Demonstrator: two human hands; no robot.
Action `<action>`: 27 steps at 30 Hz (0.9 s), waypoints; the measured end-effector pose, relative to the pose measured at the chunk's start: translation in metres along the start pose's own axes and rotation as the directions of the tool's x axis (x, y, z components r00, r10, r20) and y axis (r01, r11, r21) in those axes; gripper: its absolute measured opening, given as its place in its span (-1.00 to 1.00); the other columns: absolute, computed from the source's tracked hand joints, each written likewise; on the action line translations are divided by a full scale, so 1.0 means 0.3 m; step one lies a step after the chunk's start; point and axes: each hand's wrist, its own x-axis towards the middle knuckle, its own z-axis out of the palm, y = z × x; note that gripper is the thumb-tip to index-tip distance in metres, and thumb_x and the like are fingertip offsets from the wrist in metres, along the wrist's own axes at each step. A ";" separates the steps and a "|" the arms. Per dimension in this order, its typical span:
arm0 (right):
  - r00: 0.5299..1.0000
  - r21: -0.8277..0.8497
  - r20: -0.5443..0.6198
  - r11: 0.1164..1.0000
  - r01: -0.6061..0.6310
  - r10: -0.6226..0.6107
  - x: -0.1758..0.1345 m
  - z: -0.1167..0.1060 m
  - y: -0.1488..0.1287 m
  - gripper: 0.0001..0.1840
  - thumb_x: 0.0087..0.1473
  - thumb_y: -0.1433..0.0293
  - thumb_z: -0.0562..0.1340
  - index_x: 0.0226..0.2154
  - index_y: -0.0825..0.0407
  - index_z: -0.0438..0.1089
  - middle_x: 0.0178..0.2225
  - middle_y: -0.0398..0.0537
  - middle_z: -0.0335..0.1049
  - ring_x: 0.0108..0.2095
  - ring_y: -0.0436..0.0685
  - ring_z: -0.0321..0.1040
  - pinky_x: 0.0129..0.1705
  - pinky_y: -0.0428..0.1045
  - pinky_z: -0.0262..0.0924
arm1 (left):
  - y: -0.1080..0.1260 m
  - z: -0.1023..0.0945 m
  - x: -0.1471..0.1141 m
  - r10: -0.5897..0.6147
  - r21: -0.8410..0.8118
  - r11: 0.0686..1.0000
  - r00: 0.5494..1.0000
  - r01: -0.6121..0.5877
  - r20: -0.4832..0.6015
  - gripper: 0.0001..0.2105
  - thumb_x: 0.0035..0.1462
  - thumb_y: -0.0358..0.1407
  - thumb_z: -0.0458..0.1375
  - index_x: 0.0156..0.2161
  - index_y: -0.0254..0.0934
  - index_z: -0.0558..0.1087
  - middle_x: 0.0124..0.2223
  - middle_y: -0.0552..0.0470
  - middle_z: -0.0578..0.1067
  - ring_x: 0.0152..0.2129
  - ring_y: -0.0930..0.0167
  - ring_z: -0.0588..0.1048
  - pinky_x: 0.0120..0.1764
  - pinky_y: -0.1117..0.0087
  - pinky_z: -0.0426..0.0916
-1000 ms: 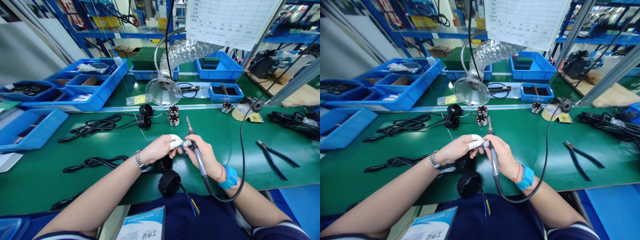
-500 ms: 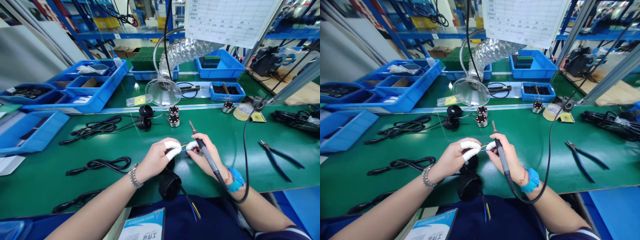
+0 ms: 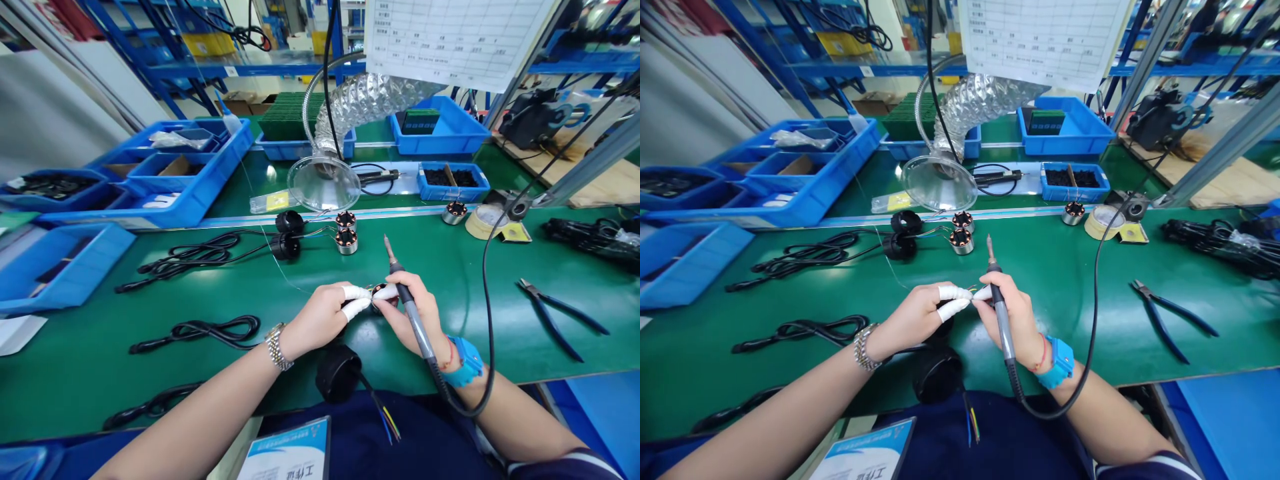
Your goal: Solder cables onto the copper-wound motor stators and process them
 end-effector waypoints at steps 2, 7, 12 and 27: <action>0.999 0.030 -0.015 0.998 -0.049 0.049 0.000 0.004 -0.002 -0.65 -0.08 0.42 0.23 -0.18 -0.04 0.20 -0.41 -0.17 0.38 -0.45 -0.03 0.34 -0.38 -0.12 0.27 | 0.004 -0.003 0.007 -0.085 -0.103 0.991 0.995 0.089 0.043 -0.79 0.11 -0.21 0.02 -0.31 -0.27 0.44 -0.31 0.05 0.48 -0.36 0.41 0.41 -0.25 0.44 0.29; 0.992 0.095 0.051 0.988 -0.118 0.114 0.015 -0.034 0.002 -0.62 -0.07 0.42 0.22 -0.15 -0.03 0.16 -0.38 -0.15 0.38 -0.42 -0.03 0.35 -0.35 -0.11 0.27 | 0.000 -0.014 0.019 -0.166 -0.142 0.975 0.984 0.173 0.058 -0.80 0.06 -0.19 0.05 -0.41 -0.30 0.39 -0.38 0.07 0.45 -0.41 0.42 0.38 -0.28 0.43 0.26; 0.992 0.005 0.100 0.997 -0.082 0.082 0.008 -0.080 0.020 -0.67 -0.03 0.43 0.19 -0.15 -0.03 0.17 -0.39 -0.17 0.37 -0.39 -0.04 0.35 -0.29 -0.11 0.23 | 0.006 -0.019 0.026 -0.161 -0.086 0.982 0.982 0.170 0.098 -0.81 0.07 -0.22 0.02 -0.41 -0.29 0.39 -0.37 0.07 0.44 -0.41 0.43 0.36 -0.30 0.44 0.22; 0.989 -0.124 0.108 0.986 0.111 -0.097 0.013 -0.207 -0.086 -0.77 -0.02 0.46 0.17 -0.24 0.00 0.40 -0.39 -0.05 0.42 -0.42 0.04 0.27 -0.36 0.00 0.23 | -0.018 -0.014 0.046 -0.096 0.101 0.991 0.989 0.084 0.114 -0.85 0.06 -0.31 -0.02 -0.43 -0.29 0.35 -0.43 0.09 0.35 -0.54 0.49 0.28 -0.46 0.47 0.15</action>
